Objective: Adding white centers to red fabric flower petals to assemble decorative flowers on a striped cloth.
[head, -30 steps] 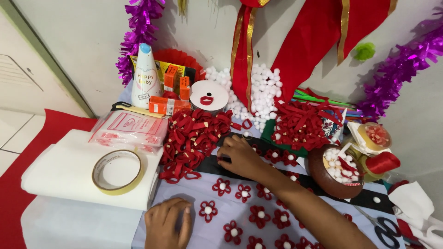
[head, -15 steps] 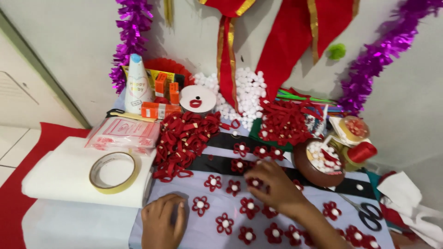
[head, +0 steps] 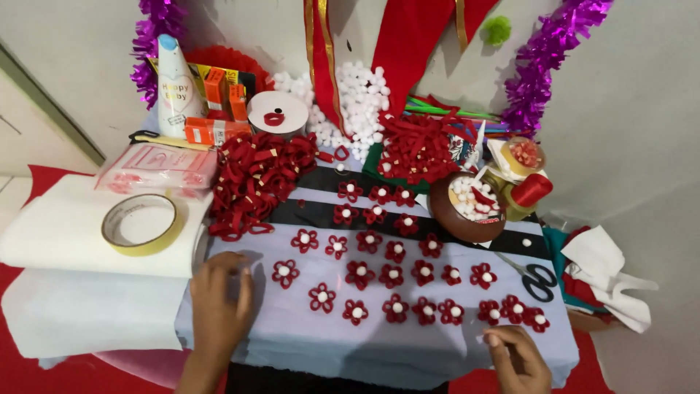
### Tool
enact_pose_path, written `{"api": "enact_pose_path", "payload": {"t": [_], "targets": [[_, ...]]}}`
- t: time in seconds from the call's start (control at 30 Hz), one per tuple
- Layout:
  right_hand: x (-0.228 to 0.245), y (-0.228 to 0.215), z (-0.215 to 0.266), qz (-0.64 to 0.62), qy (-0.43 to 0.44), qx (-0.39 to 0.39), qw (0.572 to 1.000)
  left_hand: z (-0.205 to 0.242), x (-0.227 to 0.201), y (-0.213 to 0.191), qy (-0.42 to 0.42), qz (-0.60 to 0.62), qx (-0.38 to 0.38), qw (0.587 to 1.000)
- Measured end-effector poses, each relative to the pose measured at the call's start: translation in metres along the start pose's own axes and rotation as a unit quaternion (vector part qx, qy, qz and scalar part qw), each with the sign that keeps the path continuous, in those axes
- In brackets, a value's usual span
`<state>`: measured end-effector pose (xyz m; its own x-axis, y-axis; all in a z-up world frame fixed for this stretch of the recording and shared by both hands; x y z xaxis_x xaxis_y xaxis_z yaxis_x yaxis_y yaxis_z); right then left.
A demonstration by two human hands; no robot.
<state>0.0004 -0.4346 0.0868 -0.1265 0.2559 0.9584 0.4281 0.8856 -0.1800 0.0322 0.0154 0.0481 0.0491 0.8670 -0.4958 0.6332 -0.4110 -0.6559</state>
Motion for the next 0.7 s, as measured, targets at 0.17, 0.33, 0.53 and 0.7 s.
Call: {"api": "enact_pose_path", "payload": {"t": [0.17,0.33,0.53,0.7], "targets": [[-0.005,0.002,-0.003,0.030,0.005,-0.017,0.999,-0.056,-0.017,-0.034,0.034,0.034,-0.077,0.996],[-0.032,0.013,0.000,-0.010,-0.031,0.048,0.998,-0.137,-0.040,-0.041,0.075,0.112,-0.081,0.988],[-0.002,0.025,-0.029,0.035,-0.019,0.091,0.995,-0.172,-0.040,0.000,0.136,0.123,-0.079,0.980],[0.046,0.052,-0.090,0.136,-0.190,0.220,0.947,-0.169,-0.029,0.042,0.156,0.063,-0.061,0.984]]}}
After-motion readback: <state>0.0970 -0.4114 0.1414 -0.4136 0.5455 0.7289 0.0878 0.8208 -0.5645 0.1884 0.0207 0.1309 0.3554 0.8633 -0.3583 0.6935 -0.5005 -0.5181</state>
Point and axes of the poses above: each hand's wrist, its own z-axis away from the middle knuckle, its own y-axis out of the palm, x = y × z, the point moved 5 cm from there along -z, towards the middle knuckle, and after that the axes turned 12 degrees about -z, right-handed, at the moved point
